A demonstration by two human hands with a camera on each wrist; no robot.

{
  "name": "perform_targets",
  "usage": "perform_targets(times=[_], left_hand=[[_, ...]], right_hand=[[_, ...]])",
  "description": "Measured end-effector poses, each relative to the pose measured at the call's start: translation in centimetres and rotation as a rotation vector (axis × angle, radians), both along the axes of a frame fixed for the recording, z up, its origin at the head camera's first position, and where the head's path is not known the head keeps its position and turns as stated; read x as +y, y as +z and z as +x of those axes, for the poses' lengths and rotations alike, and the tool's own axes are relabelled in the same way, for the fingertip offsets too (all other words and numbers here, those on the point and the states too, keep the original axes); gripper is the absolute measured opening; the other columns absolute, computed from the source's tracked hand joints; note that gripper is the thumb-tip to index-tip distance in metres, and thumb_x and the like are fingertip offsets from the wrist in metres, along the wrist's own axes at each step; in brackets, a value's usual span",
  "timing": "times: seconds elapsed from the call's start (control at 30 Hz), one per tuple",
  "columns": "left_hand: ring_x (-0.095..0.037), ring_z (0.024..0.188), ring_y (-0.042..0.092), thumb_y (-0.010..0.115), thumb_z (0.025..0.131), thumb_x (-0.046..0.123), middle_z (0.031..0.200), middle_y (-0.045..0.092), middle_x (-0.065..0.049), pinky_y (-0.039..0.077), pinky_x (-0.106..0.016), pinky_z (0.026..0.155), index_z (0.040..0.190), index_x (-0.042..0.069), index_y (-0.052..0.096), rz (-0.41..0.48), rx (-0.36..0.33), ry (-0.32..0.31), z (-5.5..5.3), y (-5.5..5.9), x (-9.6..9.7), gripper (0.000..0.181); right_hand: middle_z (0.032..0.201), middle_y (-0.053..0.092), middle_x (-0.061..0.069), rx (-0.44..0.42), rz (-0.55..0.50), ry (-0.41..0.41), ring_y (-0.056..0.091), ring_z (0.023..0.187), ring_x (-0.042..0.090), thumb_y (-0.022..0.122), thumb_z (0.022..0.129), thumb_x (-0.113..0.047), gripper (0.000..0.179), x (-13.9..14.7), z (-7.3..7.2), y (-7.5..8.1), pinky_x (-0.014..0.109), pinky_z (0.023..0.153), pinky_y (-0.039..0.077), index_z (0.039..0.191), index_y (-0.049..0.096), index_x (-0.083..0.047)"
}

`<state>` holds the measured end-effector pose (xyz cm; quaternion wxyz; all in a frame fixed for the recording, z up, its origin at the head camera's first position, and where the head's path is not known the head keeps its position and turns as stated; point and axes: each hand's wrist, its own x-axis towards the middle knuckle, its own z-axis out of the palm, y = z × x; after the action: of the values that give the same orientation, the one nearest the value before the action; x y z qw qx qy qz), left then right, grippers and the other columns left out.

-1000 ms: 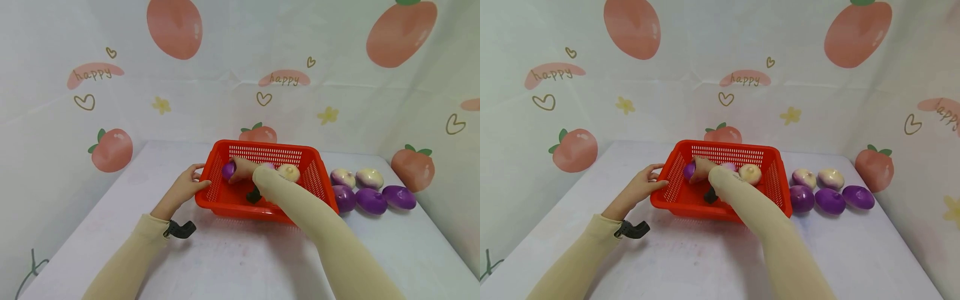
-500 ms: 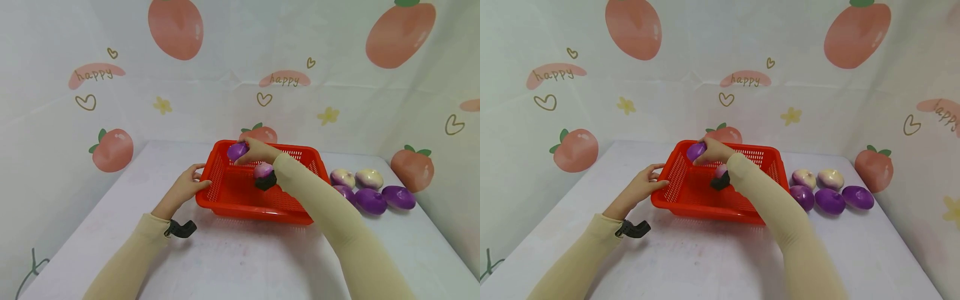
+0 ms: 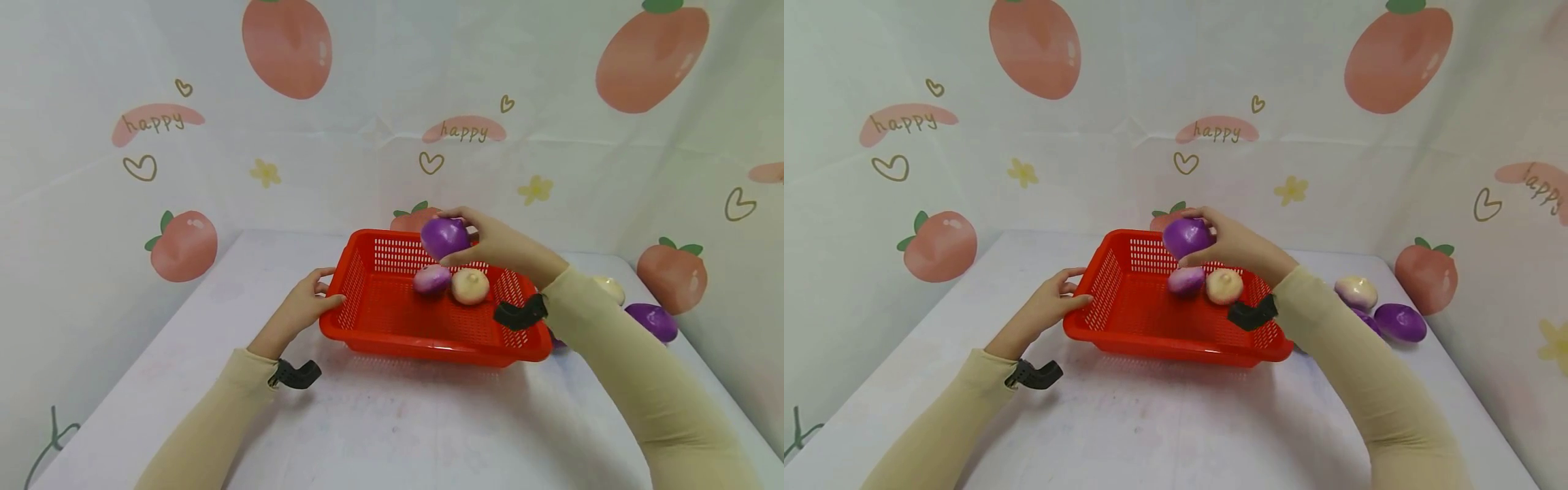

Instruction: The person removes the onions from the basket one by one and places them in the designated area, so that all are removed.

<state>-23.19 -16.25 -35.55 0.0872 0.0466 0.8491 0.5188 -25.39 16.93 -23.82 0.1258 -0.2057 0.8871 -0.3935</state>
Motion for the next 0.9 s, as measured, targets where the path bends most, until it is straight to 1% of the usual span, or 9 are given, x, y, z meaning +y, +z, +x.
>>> perform_targets(times=[0.07, 0.17, 0.3, 0.43, 0.57, 0.67, 0.77, 0.8, 0.9], left_hand=[[-0.024, 0.086, 0.068, 0.062, 0.093, 0.015, 0.114, 0.059, -0.022, 0.059, -0.038, 0.079, 0.148, 0.008, 0.031, -0.005, -0.006, 0.005, 0.0, 0.0, 0.1, 0.063], [-0.024, 0.087, 0.067, 0.062, 0.093, 0.015, 0.115, 0.059, -0.022, 0.059, -0.038, 0.079, 0.148, 0.009, 0.031, -0.006, -0.01, 0.007, 0.1, 0.1, 0.1, 0.064], [-0.025, 0.089, 0.067, 0.062, 0.093, 0.015, 0.117, 0.058, -0.023, 0.059, -0.039, 0.08, 0.148, 0.009, 0.031, -0.001, -0.011, 0.005, 0.1, 0.1, 0.0, 0.064], [-0.026, 0.091, 0.067, 0.062, 0.093, 0.016, 0.119, 0.058, -0.023, 0.059, -0.039, 0.081, 0.148, 0.009, 0.03, -0.006, -0.013, 0.004, 0.0, 0.1, -0.1, 0.064], [-0.025, 0.091, 0.066, 0.062, 0.094, 0.017, 0.118, 0.058, -0.023, 0.058, -0.039, 0.082, 0.148, 0.009, 0.03, -0.014, -0.01, 0.003, 0.0, 0.1, -0.1, 0.064], [-0.025, 0.091, 0.066, 0.062, 0.093, 0.017, 0.118, 0.058, -0.023, 0.058, -0.039, 0.082, 0.148, 0.009, 0.03, -0.005, -0.011, 0.003, 0.0, 0.1, -0.1, 0.064], [-0.026, 0.092, 0.066, 0.062, 0.093, 0.016, 0.118, 0.058, -0.023, 0.058, -0.039, 0.082, 0.148, 0.009, 0.031, 0.005, -0.01, -0.001, 0.0, 0.0, 0.0, 0.064], [-0.026, 0.092, 0.066, 0.062, 0.093, 0.016, 0.118, 0.058, -0.023, 0.058, -0.039, 0.082, 0.148, 0.009, 0.031, 0.006, -0.01, -0.001, 0.0, 0.0, 0.0, 0.064], [-0.026, 0.093, 0.066, 0.062, 0.093, 0.016, 0.118, 0.058, -0.023, 0.058, -0.039, 0.082, 0.148, 0.008, 0.031, 0.003, -0.006, -0.004, 0.0, -0.1, 0.0, 0.064]], right_hand=[[0.145, 0.037, 0.013, 0.001, 0.016, -0.013, 0.043, 0.132, 0.04, 0.078, 0.081, -0.027, 0.08, 1.4, 1.4, 0.1, 0.05, 0.098, 0.049, 0.147, 0.033, -0.024], [0.15, 0.031, 0.014, -0.012, 0.029, -0.066, 0.036, 0.136, 0.044, 0.079, 0.079, -0.032, 0.086, 3.6, 3.4, 0.1, 0.055, 0.095, 0.05, 0.149, 0.029, -0.028], [0.152, 0.027, 0.019, -0.014, 0.056, -0.148, 0.037, 0.133, 0.049, 0.078, 0.079, -0.039, 0.091, 6.5, 5.8, -0.3, 0.06, 0.089, 0.05, 0.152, 0.023, -0.032], [0.15, 0.027, 0.024, 0.004, 0.076, -0.223, 0.039, 0.129, 0.053, 0.077, 0.079, -0.041, 0.095, 9.6, 7.6, -1.4, 0.062, 0.086, 0.05, 0.153, 0.018, -0.031], [0.146, 0.029, 0.028, 0.057, 0.058, -0.277, 0.038, 0.125, 0.056, 0.077, 0.081, -0.034, 0.094, 12.6, 9.1, -3.0, 0.063, 0.084, 0.051, 0.154, 0.018, -0.027], [0.143, 0.03, 0.03, 0.106, 0.058, -0.319, 0.038, 0.121, 0.055, 0.077, 0.083, -0.029, 0.091, 14.7, 10.2, -4.4, 0.055, 0.08, 0.055, 0.154, 0.02, -0.024], [0.14, 0.032, 0.031, 0.127, 0.079, -0.357, 0.041, 0.117, 0.053, 0.076, 0.083, -0.028, 0.09, 16.5, 11.0, -5.9, 0.037, 0.073, 0.059, 0.154, 0.021, -0.019], [0.139, 0.032, 0.033, 0.124, 0.085, -0.365, 0.042, 0.116, 0.054, 0.076, 0.084, -0.028, 0.09, 17.0, 11.3, -6.5, 0.034, 0.071, 0.059, 0.154, 0.02, -0.017], [0.136, 0.032, 0.036, 0.104, 0.106, -0.375, 0.042, 0.114, 0.056, 0.076, 0.084, -0.027, 0.091, 18.1, 11.8, -8.2, 0.036, 0.071, 0.059, 0.153, 0.018, -0.01]])
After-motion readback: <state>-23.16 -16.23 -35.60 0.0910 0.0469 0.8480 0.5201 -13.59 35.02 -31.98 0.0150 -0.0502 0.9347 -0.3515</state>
